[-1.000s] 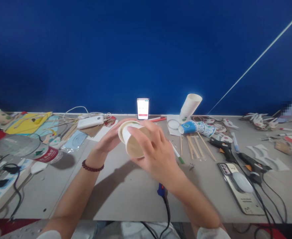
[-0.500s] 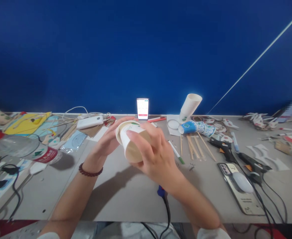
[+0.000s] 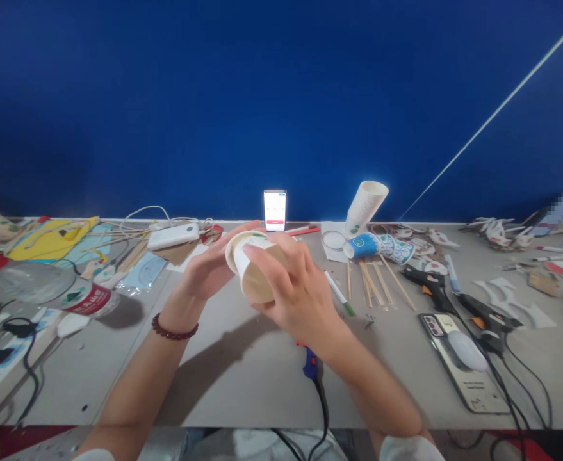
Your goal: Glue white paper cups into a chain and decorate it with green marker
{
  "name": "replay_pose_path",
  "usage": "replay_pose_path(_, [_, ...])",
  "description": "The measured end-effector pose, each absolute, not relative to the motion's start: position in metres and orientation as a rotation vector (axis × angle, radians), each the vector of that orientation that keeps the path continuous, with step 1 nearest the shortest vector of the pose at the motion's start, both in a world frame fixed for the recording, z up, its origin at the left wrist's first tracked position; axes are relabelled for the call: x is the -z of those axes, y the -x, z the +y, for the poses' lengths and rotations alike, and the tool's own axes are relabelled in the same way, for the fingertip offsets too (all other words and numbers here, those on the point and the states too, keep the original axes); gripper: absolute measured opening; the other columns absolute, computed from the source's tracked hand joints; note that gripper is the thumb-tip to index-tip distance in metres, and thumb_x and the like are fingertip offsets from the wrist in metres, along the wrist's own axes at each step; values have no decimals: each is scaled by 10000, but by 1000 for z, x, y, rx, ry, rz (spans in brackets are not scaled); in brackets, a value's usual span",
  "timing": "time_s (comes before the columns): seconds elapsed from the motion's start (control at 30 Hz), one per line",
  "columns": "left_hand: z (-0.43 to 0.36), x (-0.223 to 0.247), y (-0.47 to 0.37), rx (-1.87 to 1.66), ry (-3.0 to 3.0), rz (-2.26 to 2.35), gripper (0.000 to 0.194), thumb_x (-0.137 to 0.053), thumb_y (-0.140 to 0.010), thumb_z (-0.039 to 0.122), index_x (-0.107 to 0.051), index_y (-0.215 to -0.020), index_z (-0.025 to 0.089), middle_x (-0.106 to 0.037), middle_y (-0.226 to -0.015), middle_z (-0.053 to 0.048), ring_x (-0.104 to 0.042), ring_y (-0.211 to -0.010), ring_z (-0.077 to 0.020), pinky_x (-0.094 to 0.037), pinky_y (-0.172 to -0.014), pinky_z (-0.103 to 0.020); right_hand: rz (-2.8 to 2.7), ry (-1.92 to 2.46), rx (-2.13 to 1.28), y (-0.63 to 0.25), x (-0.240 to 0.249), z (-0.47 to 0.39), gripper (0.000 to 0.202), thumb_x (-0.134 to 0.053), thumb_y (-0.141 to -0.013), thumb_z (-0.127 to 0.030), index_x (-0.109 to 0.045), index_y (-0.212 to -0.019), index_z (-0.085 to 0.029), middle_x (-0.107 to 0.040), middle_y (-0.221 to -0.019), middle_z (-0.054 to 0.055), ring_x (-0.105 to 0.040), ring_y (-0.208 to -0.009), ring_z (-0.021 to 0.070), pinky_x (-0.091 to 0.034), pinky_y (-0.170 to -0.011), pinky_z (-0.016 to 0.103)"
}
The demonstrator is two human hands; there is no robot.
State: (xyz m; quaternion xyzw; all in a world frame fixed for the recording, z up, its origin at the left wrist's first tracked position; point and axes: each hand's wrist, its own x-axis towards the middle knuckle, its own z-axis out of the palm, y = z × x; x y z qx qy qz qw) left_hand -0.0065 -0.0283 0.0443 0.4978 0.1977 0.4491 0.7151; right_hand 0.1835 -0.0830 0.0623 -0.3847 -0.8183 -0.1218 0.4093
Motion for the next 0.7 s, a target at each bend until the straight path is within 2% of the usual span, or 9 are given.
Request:
replay_pose_path(0.17, [-29, -42, 0, -1053, -1038, 494, 412, -513, -903, 485, -650, -1178, 211, -665, -1174, -81, -598, -1057, -254, -447, -843, -331, -2062, 982, 316, -181, -60, -81, 651, -665, -800, -246, -287, -1327, -302, -483, -1243, 118, -568, -1095, 316, -587, -690, 416])
replay_pose_path(0.3, [-29, -37, -5, -1077, -1035, 523, 383, -504, -915, 496, -660, -1118, 212, -683, -999, -59, -616, -880, -208, -440, -717, -292, -2062, 987, 326, -180, -59, -81, 622, -658, -802, -252, -308, -1315, -289, -486, -1254, 121, -582, -1065, 302, -583, -643, 383])
replay_pose_path(0.53, [-30, -39, -10, -1081, -996, 566, 383, -534, -892, 510, -684, -1068, 205, -692, -1030, -56, -620, -922, -223, -446, -731, -297, -2060, 972, 285, -182, -59, -81, 628, -639, -808, -229, -291, -1327, -294, -473, -1261, 120, -547, -1144, 325, -589, -777, 474])
replay_pose_path(0.7, [-32, -39, -13, -1081, -997, 573, 391, -532, -885, 526, -688, -1045, 205, -696, -1053, -53, -619, -974, -241, -453, -740, -298, -2052, 966, 280, -181, -61, -81, 627, -629, -809, -217, -286, -1328, -291, -472, -1241, 123, -535, -1162, 333, -584, -806, 501])
